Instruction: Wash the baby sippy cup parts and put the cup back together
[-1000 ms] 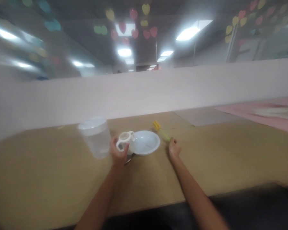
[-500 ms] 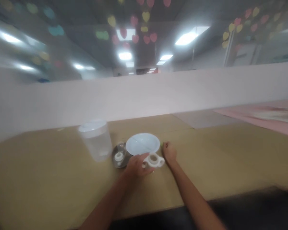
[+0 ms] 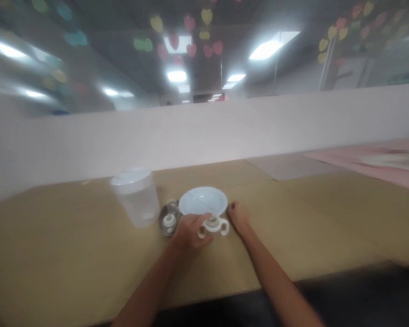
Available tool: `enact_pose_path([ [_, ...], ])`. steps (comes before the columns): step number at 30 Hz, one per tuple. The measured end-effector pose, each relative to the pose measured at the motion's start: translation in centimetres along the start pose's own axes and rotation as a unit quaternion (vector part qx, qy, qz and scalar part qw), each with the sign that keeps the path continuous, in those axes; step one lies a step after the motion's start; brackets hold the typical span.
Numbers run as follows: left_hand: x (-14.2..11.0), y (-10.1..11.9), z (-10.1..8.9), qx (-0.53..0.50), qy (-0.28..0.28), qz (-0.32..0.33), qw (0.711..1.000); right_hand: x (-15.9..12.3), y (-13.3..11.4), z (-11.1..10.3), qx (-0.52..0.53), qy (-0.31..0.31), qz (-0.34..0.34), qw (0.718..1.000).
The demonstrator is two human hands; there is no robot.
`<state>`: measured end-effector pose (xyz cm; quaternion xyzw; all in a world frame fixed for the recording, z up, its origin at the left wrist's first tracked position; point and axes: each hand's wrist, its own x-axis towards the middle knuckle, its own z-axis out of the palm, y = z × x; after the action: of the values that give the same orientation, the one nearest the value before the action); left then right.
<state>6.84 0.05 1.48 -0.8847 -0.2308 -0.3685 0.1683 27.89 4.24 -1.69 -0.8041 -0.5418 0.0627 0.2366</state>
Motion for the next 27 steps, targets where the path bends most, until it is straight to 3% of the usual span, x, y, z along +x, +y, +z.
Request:
enact_pose_path([
  [4,-0.2,-0.8,-0.5,-0.009,0.035,-0.014,0.999,-0.4,-0.2,-0.3,0.016,0.002,-0.013,1.0],
  [6,-0.4,-1.6,-0.6,-0.005,0.083,-0.076,0.994,-0.6,0.0,-0.7,0.044,0.03,-0.004,0.999],
  [9,-0.9,-3.1,-0.4,0.035,0.141,-0.209,0.967,-0.7,0.1,-1.6,0.112,0.13,0.027,0.985],
  [11,-1.3,-4.2,-0.2,0.068,0.151,-0.285,0.944,-0.4,-0.2,-2.4,0.151,0.174,0.018,0.973],
  [13,-1.6,-5.1,0.0,0.092,0.13,-0.33,0.93,0.3,-1.4,-3.3,0.176,0.168,-0.044,0.969],
  [16,-1.7,-5.7,0.0,0.127,0.071,-0.346,0.927,2.0,-4.4,-5.0,0.184,0.109,-0.187,0.959],
  [19,-1.7,-5.7,-0.3,0.145,0.028,-0.348,0.926,3.9,-8.1,-6.3,0.12,-0.005,-0.303,0.945],
  [23,-1.8,-5.9,-0.6,0.17,-0.032,-0.375,0.911,5.0,-11.3,-5.9,-0.016,-0.202,-0.295,0.934],
  [27,-2.1,-6.4,-0.4,0.182,-0.078,-0.397,0.896,4.7,-12.1,-4.0,-0.114,-0.278,-0.275,0.913],
])
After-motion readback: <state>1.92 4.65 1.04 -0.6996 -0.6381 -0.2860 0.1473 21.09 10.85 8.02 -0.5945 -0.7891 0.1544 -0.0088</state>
